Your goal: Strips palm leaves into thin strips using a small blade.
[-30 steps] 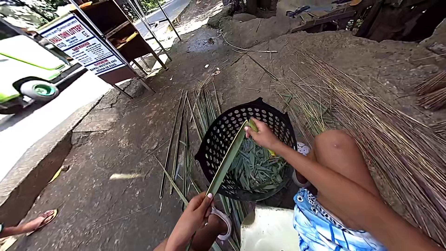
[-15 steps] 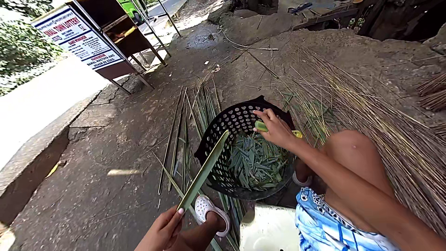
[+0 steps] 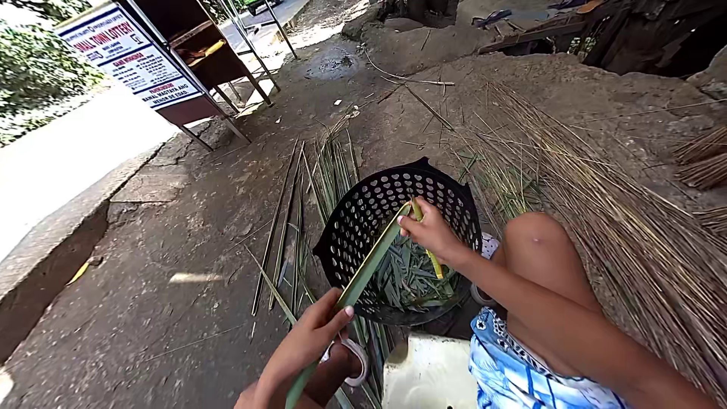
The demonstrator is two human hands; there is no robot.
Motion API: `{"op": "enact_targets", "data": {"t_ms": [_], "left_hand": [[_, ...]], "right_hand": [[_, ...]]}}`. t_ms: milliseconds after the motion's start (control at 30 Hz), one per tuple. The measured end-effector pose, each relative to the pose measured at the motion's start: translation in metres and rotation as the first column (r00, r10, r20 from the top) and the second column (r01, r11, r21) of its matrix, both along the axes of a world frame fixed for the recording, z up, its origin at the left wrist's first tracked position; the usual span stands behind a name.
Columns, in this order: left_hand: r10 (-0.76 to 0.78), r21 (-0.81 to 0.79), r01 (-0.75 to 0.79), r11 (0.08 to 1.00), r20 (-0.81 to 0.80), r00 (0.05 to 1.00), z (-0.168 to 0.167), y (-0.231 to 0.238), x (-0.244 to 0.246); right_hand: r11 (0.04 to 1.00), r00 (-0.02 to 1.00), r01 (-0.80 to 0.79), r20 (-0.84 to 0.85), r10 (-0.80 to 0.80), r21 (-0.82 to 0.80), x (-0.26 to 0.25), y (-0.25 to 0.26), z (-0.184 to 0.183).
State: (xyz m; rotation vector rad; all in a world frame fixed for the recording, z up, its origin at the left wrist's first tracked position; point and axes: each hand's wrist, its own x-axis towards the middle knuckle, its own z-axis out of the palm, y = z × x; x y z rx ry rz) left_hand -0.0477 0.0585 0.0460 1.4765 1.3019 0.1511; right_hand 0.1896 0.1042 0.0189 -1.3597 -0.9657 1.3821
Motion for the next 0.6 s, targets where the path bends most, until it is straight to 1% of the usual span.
{"op": "enact_targets", "data": {"t_ms": [67, 133, 200, 267, 333, 367, 467, 533, 600], "left_hand": [[0.012, 0.092, -0.012, 0.996, 0.005, 1.0, -0.002, 0.004, 0.023], [0.037, 0.137, -0.038, 0.99, 0.011, 0.999, -0.004, 0.009, 0.043], [0.083, 0.163, -0.08, 0.983, -0.009, 0.997, -0.005, 0.016, 0.059], [0.104, 0.186, -0.096, 0.978, -0.033, 0.994, -0.006, 0.02, 0.064], [0.101, 0.206, -0.092, 0.974, -0.032, 0.994, -0.007, 0.021, 0.065], [0.095, 0.23, -0.086, 0.969, -0.028, 0.995, -0.008, 0.021, 0.065], [0.077, 0.376, -0.057, 0.925, -0.038, 0.996, -0.013, 0.015, 0.064], [0.07, 0.462, -0.045, 0.886, -0.038, 0.997, -0.018, 0.011, 0.065], [0.065, 0.506, -0.042, 0.862, -0.028, 0.997, -0.023, 0.01, 0.064]], "right_hand": [[0.996, 0.99, -0.015, -0.14, 0.002, -0.091, -0.001, -0.003, 0.002], [0.982, 0.971, -0.086, -0.235, 0.044, -0.171, 0.003, -0.003, 0.006], [0.976, 0.961, -0.131, -0.263, 0.082, -0.175, 0.009, -0.002, 0.007], [0.985, 0.967, -0.112, -0.244, 0.078, -0.129, 0.013, -0.001, 0.005], [0.99, 0.973, -0.067, -0.229, 0.038, -0.12, 0.015, -0.001, 0.007], [0.989, 0.971, -0.043, -0.24, 0.008, -0.14, 0.014, -0.001, 0.008], [0.968, 0.921, 0.029, -0.37, -0.123, -0.249, 0.008, 0.0, 0.011], [0.939, 0.867, 0.027, -0.459, -0.192, -0.343, 0.008, 0.001, 0.011], [0.93, 0.844, 0.017, -0.494, -0.21, -0.367, 0.008, 0.0, 0.012]]}}
